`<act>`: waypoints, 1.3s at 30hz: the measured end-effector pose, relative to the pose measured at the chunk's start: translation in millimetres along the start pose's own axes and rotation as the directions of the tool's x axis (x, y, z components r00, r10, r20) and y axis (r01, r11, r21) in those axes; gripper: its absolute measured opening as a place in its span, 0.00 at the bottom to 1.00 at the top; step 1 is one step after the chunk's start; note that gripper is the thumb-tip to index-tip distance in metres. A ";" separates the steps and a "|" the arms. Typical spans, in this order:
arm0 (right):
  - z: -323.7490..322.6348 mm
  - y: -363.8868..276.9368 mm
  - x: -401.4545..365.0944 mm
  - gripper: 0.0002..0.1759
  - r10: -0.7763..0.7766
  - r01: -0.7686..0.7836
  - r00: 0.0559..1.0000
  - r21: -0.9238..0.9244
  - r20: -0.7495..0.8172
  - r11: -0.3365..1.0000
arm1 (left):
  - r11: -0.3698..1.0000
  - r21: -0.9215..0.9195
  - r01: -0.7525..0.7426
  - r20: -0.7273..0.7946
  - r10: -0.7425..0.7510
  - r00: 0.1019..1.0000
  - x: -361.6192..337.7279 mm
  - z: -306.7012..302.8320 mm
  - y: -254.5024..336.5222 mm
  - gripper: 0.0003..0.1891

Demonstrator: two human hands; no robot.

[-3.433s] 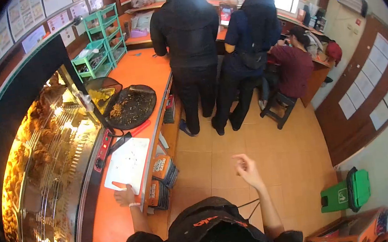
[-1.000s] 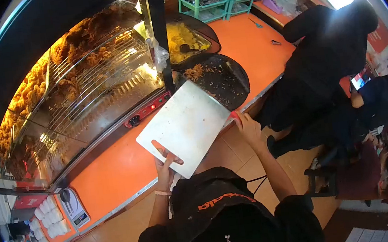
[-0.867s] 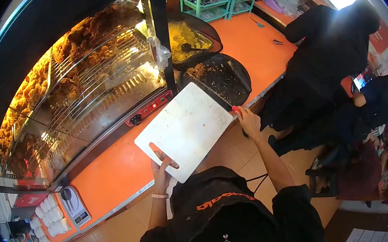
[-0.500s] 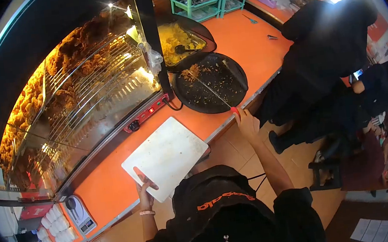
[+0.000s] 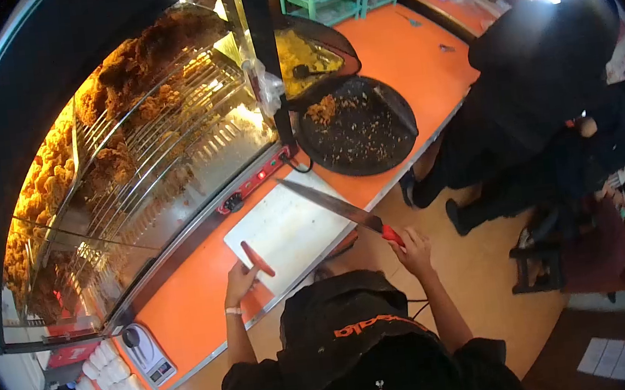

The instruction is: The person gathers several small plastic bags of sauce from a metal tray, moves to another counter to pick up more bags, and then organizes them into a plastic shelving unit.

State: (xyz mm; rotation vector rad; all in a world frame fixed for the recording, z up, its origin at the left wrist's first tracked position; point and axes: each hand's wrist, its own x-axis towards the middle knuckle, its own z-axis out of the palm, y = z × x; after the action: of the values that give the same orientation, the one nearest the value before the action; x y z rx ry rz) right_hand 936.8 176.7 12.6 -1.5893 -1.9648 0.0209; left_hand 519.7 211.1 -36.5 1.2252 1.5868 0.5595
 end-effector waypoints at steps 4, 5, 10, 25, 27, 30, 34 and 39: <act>19.8 -31.0 19.9 0.17 -0.017 0.009 0.994 0.071 0.110 0.997 | 0.963 0.265 -0.059 -0.056 0.076 0.996 -1.5 -4.9 15.8 0.16; 36.5 -29.3 24.5 0.17 -0.089 0.079 0.989 0.085 0.122 0.993 | 0.929 0.356 -0.105 -0.073 0.140 0.988 -2.1 -5.7 12.0 0.16; 85.5 -42.6 69.2 0.17 -0.208 0.237 0.934 -0.069 0.291 0.969 | 0.944 0.276 -0.179 -0.163 0.230 0.959 3.6 -22.9 -4.5 0.14; 67.9 57.0 33.3 0.19 0.158 -0.159 0.987 0.349 0.033 0.923 | 0.708 0.050 -0.705 0.598 0.544 0.588 19.3 69.8 142.9 0.16; 31.8 69.4 -0.9 0.19 0.329 -0.235 0.908 0.334 -0.260 0.913 | 0.677 0.037 -0.735 0.742 0.474 0.474 26.0 84.3 154.2 0.24; 72.6 164.4 -146.4 0.18 0.747 -0.574 0.656 0.571 -0.107 0.587 | 0.710 0.008 -0.704 0.907 0.292 0.305 35.4 116.5 170.8 0.27; 55.7 149.7 -345.9 0.11 0.989 -0.905 0.132 0.399 -0.061 0.145 | 0.806 0.028 -0.591 0.983 0.084 0.161 33.3 192.5 154.9 0.26; -19.9 13.8 -455.5 0.12 0.740 -0.525 -0.582 0.539 0.337 -0.659 | 0.662 -0.077 -0.745 0.962 -0.147 -0.231 34.7 292.4 173.6 0.27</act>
State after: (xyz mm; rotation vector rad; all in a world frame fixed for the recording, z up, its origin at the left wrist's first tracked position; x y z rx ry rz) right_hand 1002.9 -233.3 -176.1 -1.9607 0.7827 0.8881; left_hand 859.3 246.8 -20.7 1.8570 -0.2034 -0.7314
